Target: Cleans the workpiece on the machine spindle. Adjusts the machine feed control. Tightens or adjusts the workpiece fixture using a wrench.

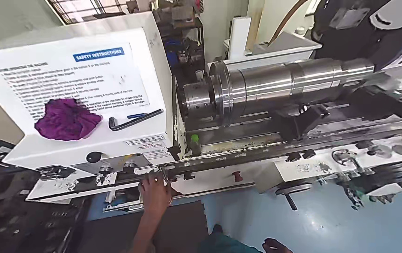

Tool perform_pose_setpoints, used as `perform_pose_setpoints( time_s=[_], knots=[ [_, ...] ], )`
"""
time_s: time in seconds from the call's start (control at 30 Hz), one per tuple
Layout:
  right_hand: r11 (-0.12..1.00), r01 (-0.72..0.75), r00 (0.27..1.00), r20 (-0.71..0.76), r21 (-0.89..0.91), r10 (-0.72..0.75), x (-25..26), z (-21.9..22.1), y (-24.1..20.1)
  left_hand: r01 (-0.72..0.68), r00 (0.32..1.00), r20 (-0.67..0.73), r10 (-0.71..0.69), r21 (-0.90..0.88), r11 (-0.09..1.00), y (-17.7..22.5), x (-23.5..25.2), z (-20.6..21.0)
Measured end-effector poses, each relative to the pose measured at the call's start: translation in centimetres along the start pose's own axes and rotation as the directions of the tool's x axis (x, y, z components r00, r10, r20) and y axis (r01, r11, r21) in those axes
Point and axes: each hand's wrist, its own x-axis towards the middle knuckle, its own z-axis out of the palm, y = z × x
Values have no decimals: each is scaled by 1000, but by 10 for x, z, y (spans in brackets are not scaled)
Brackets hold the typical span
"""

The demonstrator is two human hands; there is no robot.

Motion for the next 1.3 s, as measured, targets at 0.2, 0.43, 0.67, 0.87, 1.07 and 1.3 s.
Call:
perform_pose_setpoints(
  time_s=[0.2,0.43,0.67,0.87,1.07,1.3],
  knots=[
    [948,267,960,131,-174,-247,45,2,-44,239,892,332,-306,227,944,4,48,-9],
    [902,378,901,307,-207,-307,48,17,-53,289,871,394,-294,74,954,-5,72,-9],
    [959,282,955,91,12,-282,9,0,-16,488,844,264,-467,-19,872,1,-42,-44],
    [773,634,773,-20,-11,-634,-25,-21,-38,421,837,491,-241,-297,857,56,-170,-19],
    [256,824,470,357,-505,-808,-52,4,-121,279,757,633,164,-539,794,169,-209,-26],
    [599,604,769,583,-526,-263,-22,1,-139,200,851,524,29,-375,905,146,-193,-52]
  ],
)
